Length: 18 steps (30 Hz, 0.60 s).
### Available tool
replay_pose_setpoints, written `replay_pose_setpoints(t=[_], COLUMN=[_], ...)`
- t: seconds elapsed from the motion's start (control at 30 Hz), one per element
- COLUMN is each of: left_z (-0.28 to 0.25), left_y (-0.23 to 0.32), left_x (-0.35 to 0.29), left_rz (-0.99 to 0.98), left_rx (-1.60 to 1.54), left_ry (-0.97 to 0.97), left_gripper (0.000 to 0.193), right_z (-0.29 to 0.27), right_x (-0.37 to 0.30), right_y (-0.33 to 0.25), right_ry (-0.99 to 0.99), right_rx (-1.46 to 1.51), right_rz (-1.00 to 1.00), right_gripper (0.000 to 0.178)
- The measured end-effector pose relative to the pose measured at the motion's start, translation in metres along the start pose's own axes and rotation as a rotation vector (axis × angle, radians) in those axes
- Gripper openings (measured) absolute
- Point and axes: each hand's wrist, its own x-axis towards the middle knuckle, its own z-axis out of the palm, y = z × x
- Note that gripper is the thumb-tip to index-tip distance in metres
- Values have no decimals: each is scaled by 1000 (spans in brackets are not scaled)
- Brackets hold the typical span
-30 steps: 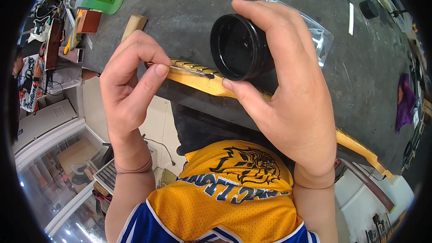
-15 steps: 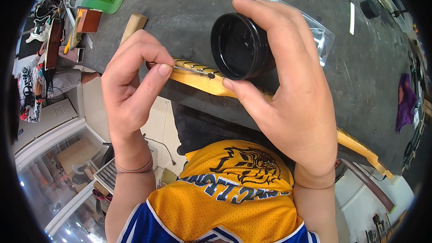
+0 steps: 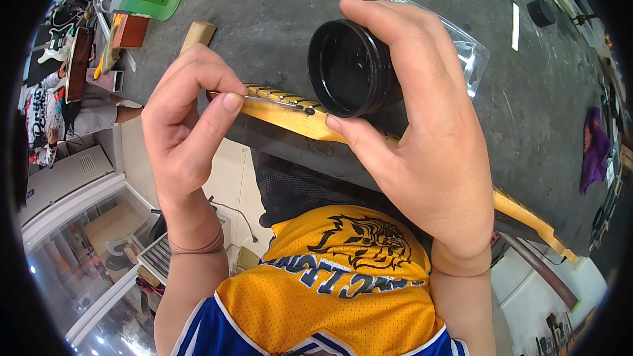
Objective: The person applies a substance to the side of a guitar neck using a small applicator tool dipped into a container, then brushes the surface of the neck with a yellow handled brush.
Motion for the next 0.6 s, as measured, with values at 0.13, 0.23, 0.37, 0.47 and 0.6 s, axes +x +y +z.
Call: replay_pose_setpoints(t=[0.13,0.23,0.37,0.47,0.6], left_z=[1,3,4,5,7], left_y=[-1,1,3,5,7], left_x=[2,2,0,-3,-4], left_rz=[26,30,32,94,121], left_rx=[35,33,7,135,157], left_ry=[-40,-32,0,-20,-29], left_gripper=[10,10,9,8,8], right_z=[-1,-1,0,-1,-1], right_x=[0,0,0,0,1], right_y=[-1,-1,0,-1,0], right_ry=[-1,0,1,6,-1], right_rx=[-3,-3,-2,-4,0], right_rz=[8,10,-3,4,-1], right_gripper=[89,89,89,89,89])
